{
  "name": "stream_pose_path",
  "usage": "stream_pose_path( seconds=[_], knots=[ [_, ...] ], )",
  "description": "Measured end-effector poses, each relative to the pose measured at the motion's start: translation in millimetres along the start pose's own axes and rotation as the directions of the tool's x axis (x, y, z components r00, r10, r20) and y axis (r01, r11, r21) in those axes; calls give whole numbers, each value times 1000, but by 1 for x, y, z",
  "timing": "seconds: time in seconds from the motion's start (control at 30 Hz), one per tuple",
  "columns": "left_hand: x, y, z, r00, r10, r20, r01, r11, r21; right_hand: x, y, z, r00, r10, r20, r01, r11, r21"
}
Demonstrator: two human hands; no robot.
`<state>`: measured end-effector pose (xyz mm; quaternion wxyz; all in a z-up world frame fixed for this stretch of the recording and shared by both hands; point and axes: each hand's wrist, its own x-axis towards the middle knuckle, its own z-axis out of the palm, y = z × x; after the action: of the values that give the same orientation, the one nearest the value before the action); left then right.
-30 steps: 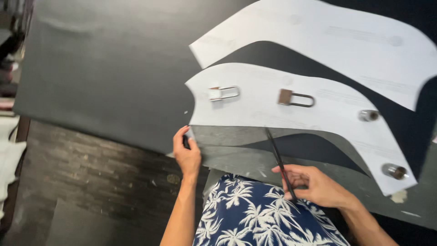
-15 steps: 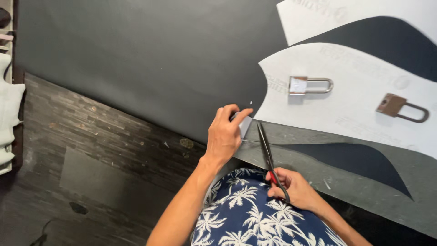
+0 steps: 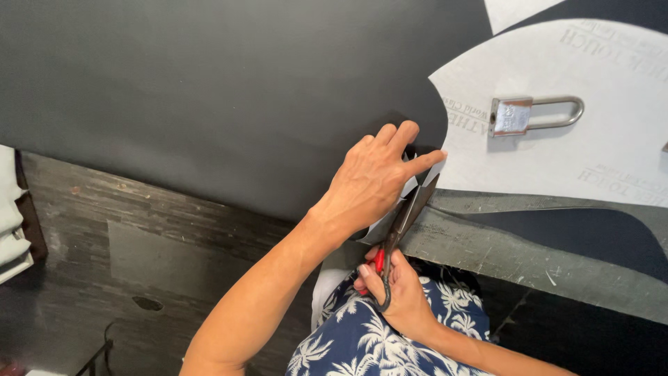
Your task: The person cuts a piece of black material along the edge of a paper pattern using shears, holding the fabric and pattern down by hand and with weights.
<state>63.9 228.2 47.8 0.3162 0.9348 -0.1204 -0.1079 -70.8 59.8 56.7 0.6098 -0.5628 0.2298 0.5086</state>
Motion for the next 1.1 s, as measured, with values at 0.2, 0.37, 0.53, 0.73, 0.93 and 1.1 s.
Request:
stream_pose_path(
  seconds=[0.2,0.37,0.53,0.73,0.93,1.1],
  knots=[
    [2,-1,0,998,-46,-50,43,997,-66,2,-4,11,999,-48,-22,49,997,54],
    [3,0,0,997,-50,-51,46,996,-74,3,-4,12,999,-34,-29,36,997,62],
    [3,0,-2,997,-54,-48,50,996,-78,5,-3,13,999,-50,-19,51,996,69],
    [3,-1,-2,997,-46,-57,40,994,-104,7,-1,13,998,-50,-40,53,996,75],
    [4,-1,-1,998,-37,-43,32,994,-103,4,-2,12,998,-48,-29,50,998,44],
    [3,-2,-3,999,-21,-44,16,995,-96,3,-5,14,998,-58,-15,59,997,56]
  ],
)
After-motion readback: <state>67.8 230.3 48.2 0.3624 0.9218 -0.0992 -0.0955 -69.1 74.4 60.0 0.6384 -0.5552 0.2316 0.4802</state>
